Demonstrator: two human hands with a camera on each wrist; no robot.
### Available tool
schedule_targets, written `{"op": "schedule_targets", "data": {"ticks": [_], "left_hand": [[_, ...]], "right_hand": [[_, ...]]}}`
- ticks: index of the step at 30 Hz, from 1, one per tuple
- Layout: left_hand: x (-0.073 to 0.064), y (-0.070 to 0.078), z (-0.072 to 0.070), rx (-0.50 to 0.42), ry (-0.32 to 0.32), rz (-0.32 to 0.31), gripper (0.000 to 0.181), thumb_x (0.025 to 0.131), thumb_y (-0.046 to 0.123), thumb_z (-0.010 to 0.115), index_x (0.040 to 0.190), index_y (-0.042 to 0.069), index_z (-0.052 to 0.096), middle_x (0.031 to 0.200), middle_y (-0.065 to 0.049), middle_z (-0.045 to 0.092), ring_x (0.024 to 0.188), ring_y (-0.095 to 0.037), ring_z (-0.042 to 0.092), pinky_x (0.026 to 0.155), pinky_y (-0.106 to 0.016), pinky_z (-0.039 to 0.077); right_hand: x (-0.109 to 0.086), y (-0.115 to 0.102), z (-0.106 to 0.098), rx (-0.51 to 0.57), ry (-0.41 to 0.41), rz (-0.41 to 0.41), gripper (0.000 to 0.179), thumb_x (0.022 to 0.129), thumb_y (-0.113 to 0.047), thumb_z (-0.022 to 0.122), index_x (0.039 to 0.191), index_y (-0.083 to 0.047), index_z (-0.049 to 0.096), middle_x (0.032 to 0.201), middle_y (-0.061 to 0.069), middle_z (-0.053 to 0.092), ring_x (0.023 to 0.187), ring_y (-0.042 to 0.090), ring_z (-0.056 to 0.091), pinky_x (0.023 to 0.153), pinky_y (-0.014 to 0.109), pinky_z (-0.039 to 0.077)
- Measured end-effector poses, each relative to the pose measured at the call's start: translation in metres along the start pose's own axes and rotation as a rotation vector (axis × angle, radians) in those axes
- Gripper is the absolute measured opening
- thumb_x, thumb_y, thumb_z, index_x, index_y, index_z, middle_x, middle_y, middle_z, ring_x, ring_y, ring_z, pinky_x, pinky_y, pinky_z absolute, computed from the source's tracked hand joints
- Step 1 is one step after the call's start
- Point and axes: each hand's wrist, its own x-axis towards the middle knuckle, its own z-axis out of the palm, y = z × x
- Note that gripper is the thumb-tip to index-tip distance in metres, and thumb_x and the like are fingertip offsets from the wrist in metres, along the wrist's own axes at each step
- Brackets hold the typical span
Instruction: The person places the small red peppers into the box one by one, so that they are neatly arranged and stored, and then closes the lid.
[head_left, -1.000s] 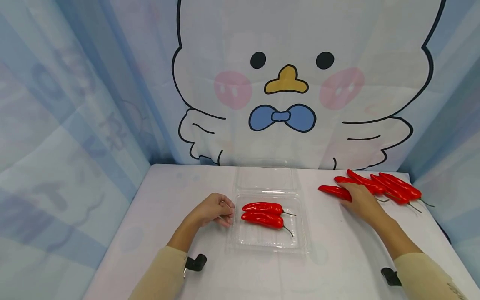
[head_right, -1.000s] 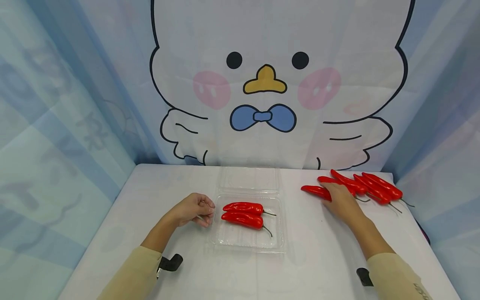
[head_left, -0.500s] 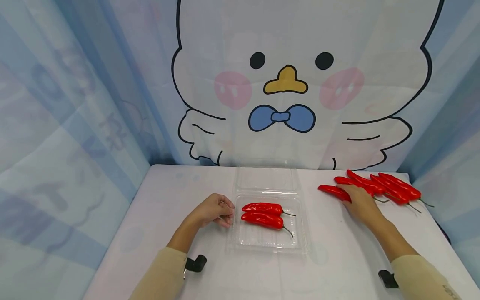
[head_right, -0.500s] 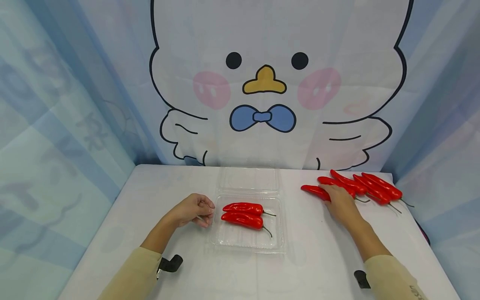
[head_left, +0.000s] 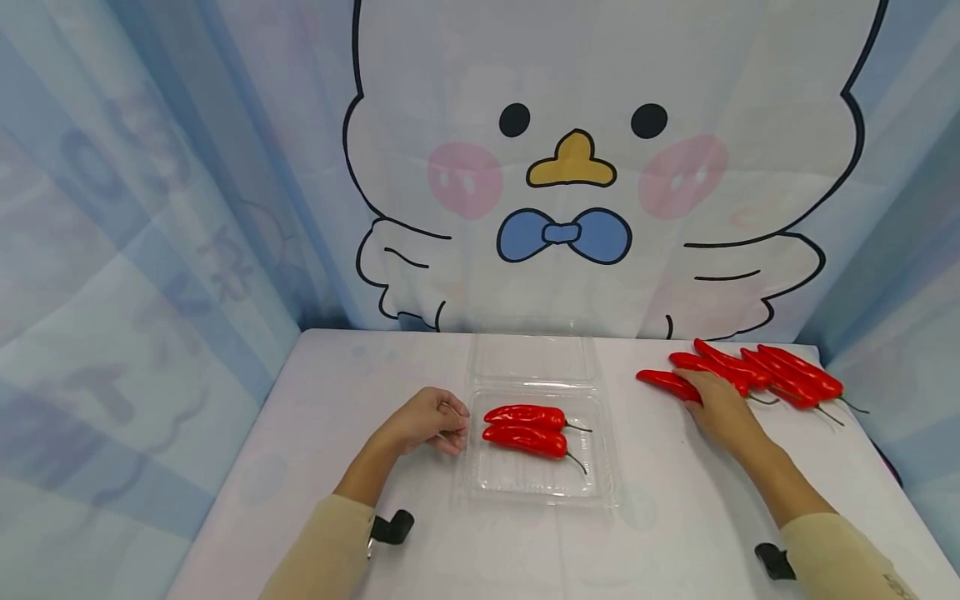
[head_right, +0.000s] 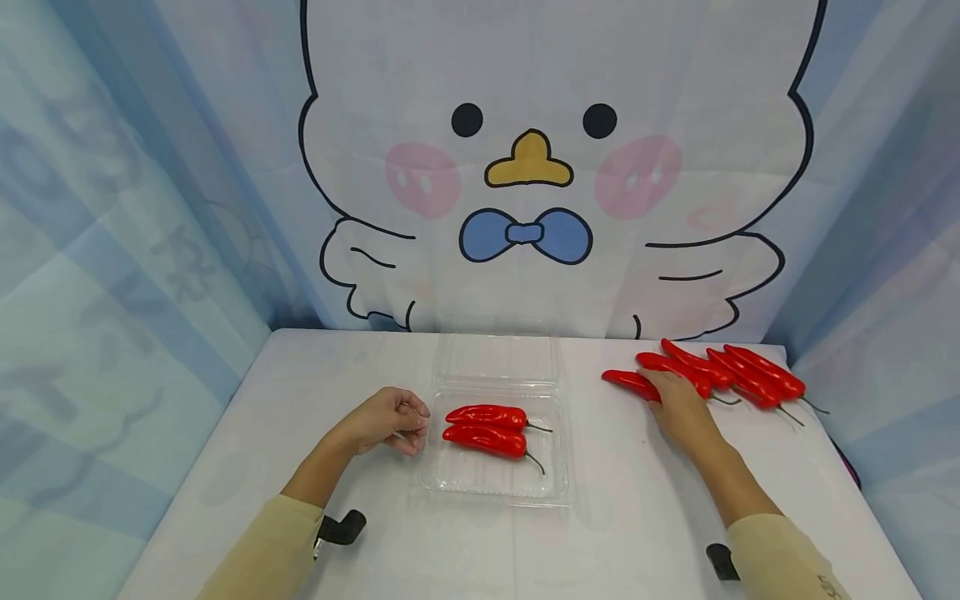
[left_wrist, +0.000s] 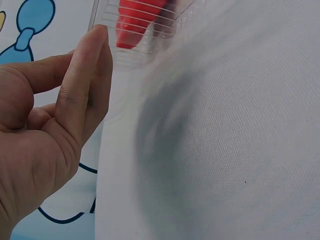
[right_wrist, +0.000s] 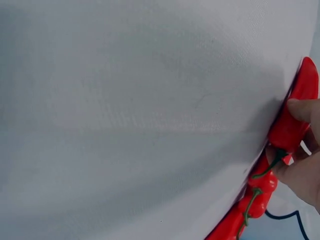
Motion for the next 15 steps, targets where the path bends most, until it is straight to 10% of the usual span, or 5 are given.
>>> {"op": "schedule_targets", "data": {"ticks": [15], "left_hand": [[-0.0003, 0.0012, 0.0013, 0.013, 0.004, 0.001, 0.014, 0.098, -0.001, 0.064, 0.11, -0.007, 0.061, 0.084, -0.011, 0.072, 0.066, -0.017, 0.071, 0.064, -0.035, 0.066]], "right_hand": [[-0.0048, 0.0014, -0.0009, 0.014, -0.021, -0.001, 0.076, 0.085, -0.001, 0.079, 0.152, 0.003, 0.042, 0.147, 0.033, 0.047, 0.134, 0.055, 0.042, 0.102, 0.071, 0.047]]}}
